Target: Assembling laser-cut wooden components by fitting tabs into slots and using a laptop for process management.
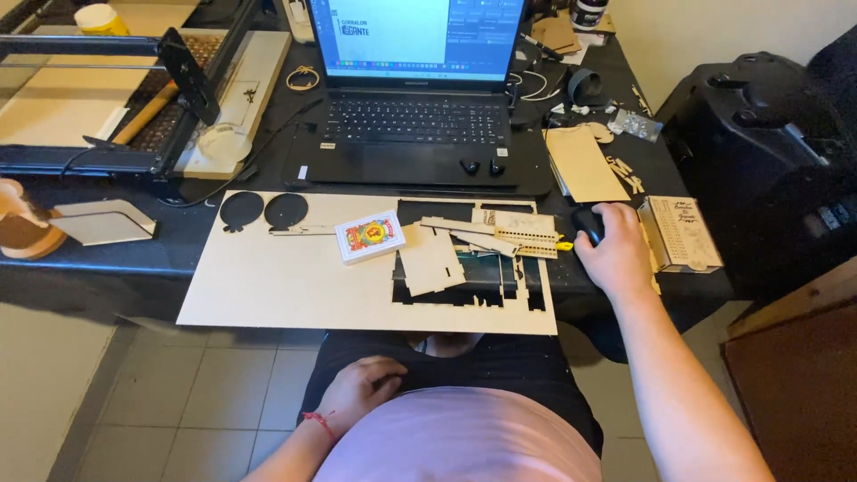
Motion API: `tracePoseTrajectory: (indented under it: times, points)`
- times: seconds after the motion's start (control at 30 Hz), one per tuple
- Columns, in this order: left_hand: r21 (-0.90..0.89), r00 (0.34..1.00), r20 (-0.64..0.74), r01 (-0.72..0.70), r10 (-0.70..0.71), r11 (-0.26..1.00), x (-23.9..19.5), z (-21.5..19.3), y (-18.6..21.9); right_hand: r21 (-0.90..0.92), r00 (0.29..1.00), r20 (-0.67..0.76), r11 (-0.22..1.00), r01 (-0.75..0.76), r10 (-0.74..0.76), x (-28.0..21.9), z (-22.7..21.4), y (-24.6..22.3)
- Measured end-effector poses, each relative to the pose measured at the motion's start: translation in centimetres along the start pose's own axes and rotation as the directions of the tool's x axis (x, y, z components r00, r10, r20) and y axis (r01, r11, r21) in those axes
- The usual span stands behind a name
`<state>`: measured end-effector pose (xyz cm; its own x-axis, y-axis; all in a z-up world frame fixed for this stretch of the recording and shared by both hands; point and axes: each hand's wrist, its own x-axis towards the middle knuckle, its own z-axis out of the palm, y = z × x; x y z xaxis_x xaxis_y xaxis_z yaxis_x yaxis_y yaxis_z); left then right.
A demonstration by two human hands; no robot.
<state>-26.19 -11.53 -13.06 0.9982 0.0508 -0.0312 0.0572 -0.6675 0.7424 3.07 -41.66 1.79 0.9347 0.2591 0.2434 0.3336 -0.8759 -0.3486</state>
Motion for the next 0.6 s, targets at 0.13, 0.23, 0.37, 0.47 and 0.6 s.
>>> tracePoseTrajectory:
  times: [0.13,0.23,0.37,0.47,0.6]
  points:
    - [0.004,0.99,0.073,0.12,-0.12,0.993,0.4,-0.8,1.3,0.004,0.999,0.012,1.0,0.031,-0.031,0.2,-0.3,-0.1]
    - [0.012,0.987,0.083,0.134,-0.135,0.991,0.2,-0.8,1.2,0.024,0.999,0.023,0.999,0.024,-0.024,0.0,-0.3,0.0]
    - [-0.007,0.992,0.042,0.119,-0.119,0.993,0.1,-0.6,0.4,0.047,0.998,0.004,0.996,0.069,-0.07,0.1,0.1,0.5]
    - [-0.02,0.992,0.034,0.125,-0.124,0.992,0.0,-0.5,0.2,0.055,0.997,-0.014,0.996,0.076,-0.076,0.0,0.6,1.0]
    - [-0.01,0.995,0.025,0.098,-0.098,0.995,0.1,-0.4,-0.2,0.063,0.996,0.0,0.994,0.089,-0.089,-0.4,-0.2,-0.2]
